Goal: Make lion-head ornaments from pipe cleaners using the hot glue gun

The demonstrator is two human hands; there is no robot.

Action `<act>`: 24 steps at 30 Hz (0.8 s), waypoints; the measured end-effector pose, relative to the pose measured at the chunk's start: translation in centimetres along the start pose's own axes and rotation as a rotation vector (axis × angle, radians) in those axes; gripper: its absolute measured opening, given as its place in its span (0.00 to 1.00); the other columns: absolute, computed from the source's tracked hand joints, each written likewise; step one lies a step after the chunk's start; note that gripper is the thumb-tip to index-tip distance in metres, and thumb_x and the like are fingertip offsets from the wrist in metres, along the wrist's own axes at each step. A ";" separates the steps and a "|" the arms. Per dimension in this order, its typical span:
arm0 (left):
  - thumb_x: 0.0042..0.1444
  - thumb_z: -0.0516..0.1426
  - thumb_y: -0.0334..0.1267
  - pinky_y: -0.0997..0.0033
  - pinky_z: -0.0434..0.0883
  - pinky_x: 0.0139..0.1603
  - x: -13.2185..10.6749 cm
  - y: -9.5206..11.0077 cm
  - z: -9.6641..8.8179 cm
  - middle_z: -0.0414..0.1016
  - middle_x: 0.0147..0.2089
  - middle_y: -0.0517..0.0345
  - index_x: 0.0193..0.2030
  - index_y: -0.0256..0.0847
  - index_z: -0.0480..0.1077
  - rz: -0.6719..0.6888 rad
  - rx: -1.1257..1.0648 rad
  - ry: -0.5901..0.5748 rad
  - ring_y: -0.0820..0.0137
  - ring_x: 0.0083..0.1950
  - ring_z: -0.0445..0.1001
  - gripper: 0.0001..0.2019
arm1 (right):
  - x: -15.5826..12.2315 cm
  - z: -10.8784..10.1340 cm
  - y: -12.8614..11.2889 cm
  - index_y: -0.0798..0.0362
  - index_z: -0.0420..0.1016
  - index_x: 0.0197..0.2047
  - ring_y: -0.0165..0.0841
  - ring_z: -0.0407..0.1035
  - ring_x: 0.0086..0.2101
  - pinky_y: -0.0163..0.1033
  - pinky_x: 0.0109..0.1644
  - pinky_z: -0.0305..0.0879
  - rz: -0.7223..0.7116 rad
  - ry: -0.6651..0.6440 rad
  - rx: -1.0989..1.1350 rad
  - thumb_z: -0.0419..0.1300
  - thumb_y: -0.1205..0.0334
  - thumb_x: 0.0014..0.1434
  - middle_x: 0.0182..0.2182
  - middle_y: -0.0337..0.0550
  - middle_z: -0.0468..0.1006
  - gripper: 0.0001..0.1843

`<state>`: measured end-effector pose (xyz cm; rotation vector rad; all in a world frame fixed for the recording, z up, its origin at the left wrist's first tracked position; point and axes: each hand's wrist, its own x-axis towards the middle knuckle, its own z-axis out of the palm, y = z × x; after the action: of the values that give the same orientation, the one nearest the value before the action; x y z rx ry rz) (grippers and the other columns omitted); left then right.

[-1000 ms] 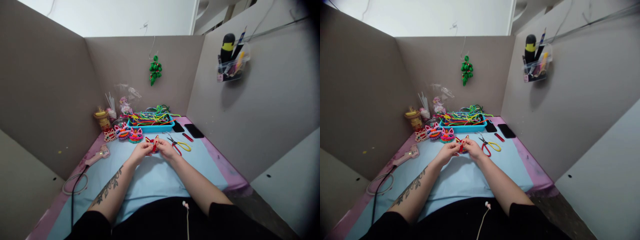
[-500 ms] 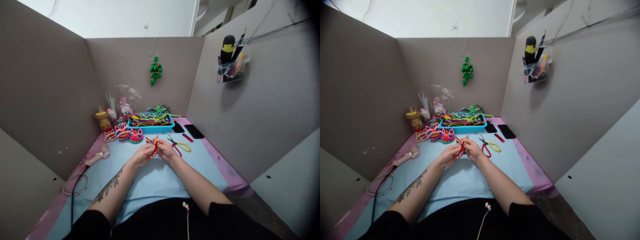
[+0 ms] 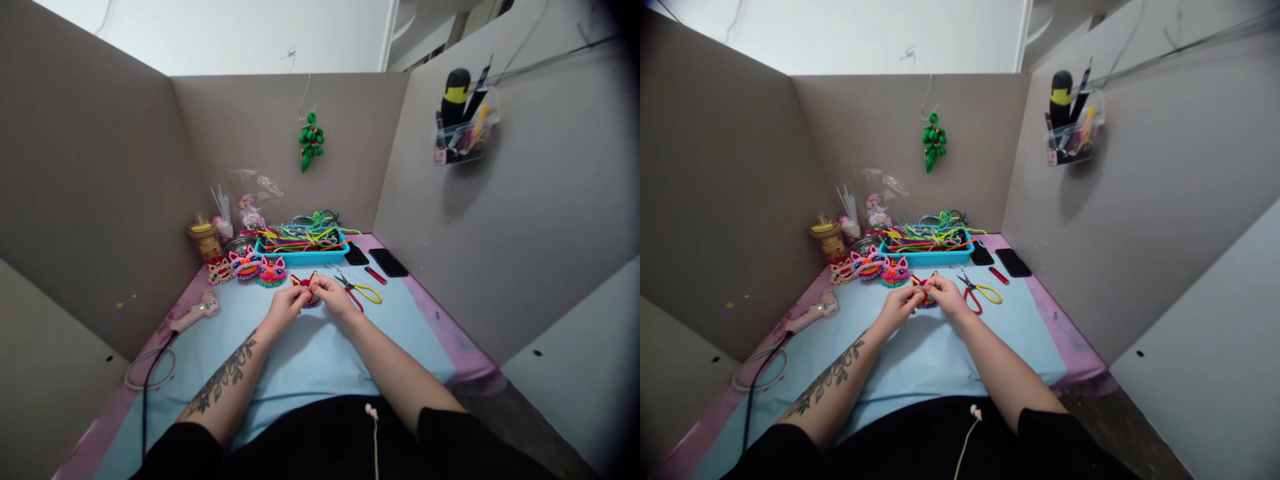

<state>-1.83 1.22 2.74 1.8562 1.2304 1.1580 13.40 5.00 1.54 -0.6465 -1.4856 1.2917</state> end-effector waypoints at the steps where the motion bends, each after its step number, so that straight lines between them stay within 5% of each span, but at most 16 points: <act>1: 0.53 0.54 0.48 0.75 0.65 0.24 0.1 0.0 0.1 0.72 0.23 0.58 0.28 0.36 0.71 -0.056 -0.067 -0.028 0.74 0.23 0.67 0.15 | 0.0 0.0 0.0 0.56 0.68 0.25 0.26 0.59 0.25 0.33 0.31 0.56 0.011 -0.006 0.017 0.63 0.51 0.49 0.23 0.36 0.67 0.16; 14: 0.42 0.64 0.49 0.80 0.61 0.22 0.2 -0.6 0.5 0.75 0.29 0.51 0.29 0.33 0.71 -0.466 -0.738 -0.274 0.75 0.26 0.71 0.18 | -0.3 0.6 0.2 0.53 0.66 0.27 0.24 0.57 0.22 0.31 0.23 0.55 0.124 -0.109 0.391 0.66 0.45 0.43 0.25 0.36 0.64 0.21; 19: 0.44 0.63 0.46 0.82 0.59 0.21 0.0 -0.7 1.0 0.72 0.26 0.55 0.30 0.34 0.69 -0.486 -0.836 -0.345 0.78 0.24 0.68 0.16 | -0.3 0.8 0.3 0.53 0.66 0.25 0.27 0.62 0.28 0.32 0.26 0.61 0.111 -0.135 0.440 0.68 0.46 0.41 0.36 0.41 0.67 0.21; 24: 0.45 0.61 0.49 0.81 0.54 0.19 0.0 -0.5 1.1 0.66 0.21 0.61 0.25 0.36 0.63 -0.390 -0.755 -0.283 0.81 0.20 0.61 0.18 | -0.2 0.8 0.5 0.53 0.69 0.27 0.28 0.64 0.28 0.34 0.29 0.62 0.130 -0.118 0.451 0.68 0.46 0.41 0.32 0.41 0.69 0.21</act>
<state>-1.03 1.42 1.86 1.1044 0.7851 0.9201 12.58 4.66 1.11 -0.3781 -1.1969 1.7216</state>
